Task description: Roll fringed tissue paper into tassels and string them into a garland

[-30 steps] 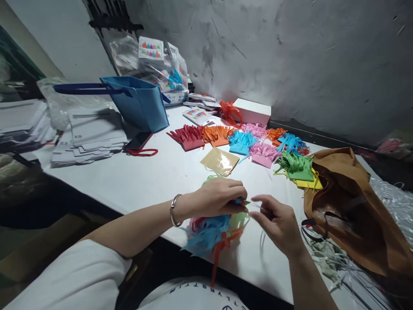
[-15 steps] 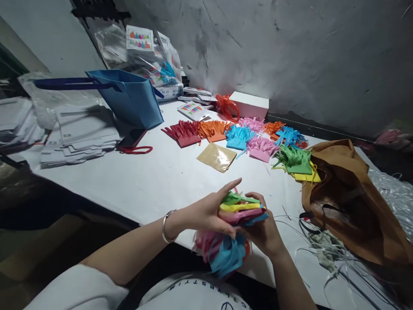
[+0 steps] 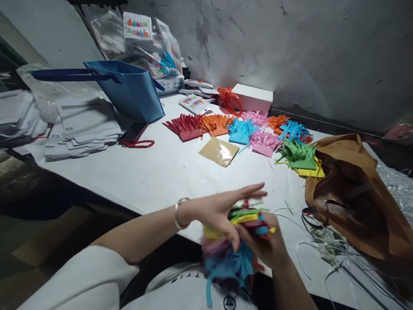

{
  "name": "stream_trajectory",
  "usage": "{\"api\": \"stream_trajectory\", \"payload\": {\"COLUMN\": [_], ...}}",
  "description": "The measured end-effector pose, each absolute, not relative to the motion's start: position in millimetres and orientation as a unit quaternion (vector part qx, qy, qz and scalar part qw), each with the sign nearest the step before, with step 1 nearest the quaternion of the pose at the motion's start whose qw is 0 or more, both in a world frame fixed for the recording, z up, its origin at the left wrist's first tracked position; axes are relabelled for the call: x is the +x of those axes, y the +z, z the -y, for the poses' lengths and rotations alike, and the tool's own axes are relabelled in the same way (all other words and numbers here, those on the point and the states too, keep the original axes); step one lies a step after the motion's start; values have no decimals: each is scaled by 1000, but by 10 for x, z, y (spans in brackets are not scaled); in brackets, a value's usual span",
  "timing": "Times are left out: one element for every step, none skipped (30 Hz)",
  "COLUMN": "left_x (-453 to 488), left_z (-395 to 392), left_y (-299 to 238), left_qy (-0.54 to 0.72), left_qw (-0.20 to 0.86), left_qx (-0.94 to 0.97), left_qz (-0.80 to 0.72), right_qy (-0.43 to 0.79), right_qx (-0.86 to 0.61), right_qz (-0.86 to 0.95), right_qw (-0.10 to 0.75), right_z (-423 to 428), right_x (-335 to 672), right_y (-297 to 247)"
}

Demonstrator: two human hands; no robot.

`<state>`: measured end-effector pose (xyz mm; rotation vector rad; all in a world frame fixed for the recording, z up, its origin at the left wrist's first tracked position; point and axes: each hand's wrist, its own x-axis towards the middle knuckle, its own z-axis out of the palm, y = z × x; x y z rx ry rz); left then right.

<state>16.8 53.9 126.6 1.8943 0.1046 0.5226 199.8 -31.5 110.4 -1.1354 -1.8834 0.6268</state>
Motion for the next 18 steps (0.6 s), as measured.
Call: {"api": "stream_trajectory", "payload": {"left_x": [275,379,473,552,615,664,698,720,730,730,723,709,693,677,662,647,630,609], "left_z": [-487,-425,-362,-303,-255,-218,-192,-173,-157,-142,-125,-106,-87,-72,-61,-57,-60,-67], "left_y": [1148,1017,888,772,676,605,555,523,501,484,467,447,424,400,378,361,350,348], "left_qy": [238,269,306,340,367,385,395,401,405,408,404,396,383,368,354,345,341,338], "left_qw": [633,690,728,749,758,760,758,755,752,751,754,759,765,770,772,773,771,770], "left_qx": [736,671,610,562,530,512,506,505,505,504,500,495,490,487,487,489,493,498], "left_qz": [-38,-49,-67,-86,-100,-110,-115,-118,-121,-126,-137,-152,-170,-187,-202,-211,-213,-210], "right_qy": [237,201,148,93,44,3,-29,-52,-72,-91,-106,-114,-108,-81,-36,17,65,102], "right_qx": [-458,-470,-486,-500,-511,-521,-530,-537,-542,-545,-548,-550,-552,-554,-555,-555,-555,-555], "right_qz": [732,720,715,717,722,725,726,727,728,727,725,721,717,712,707,700,689,679], "right_qw": [446,470,480,476,465,451,438,424,414,407,404,405,413,424,437,449,461,469], "right_z": [330,335,329,313,288,259,227,196,166,140,117,98,84,73,67,64,64,65], "right_x": [1975,1954,1939,1929,1923,1920,1918,1915,1911,1904,1894,1881,1866,1852,1838,1828,1822,1821], "right_y": [1150,1181,1193,1186,1164,1130,1092,1054,1023,1000,988,988,999,1019,1045,1074,1102,1125]}}
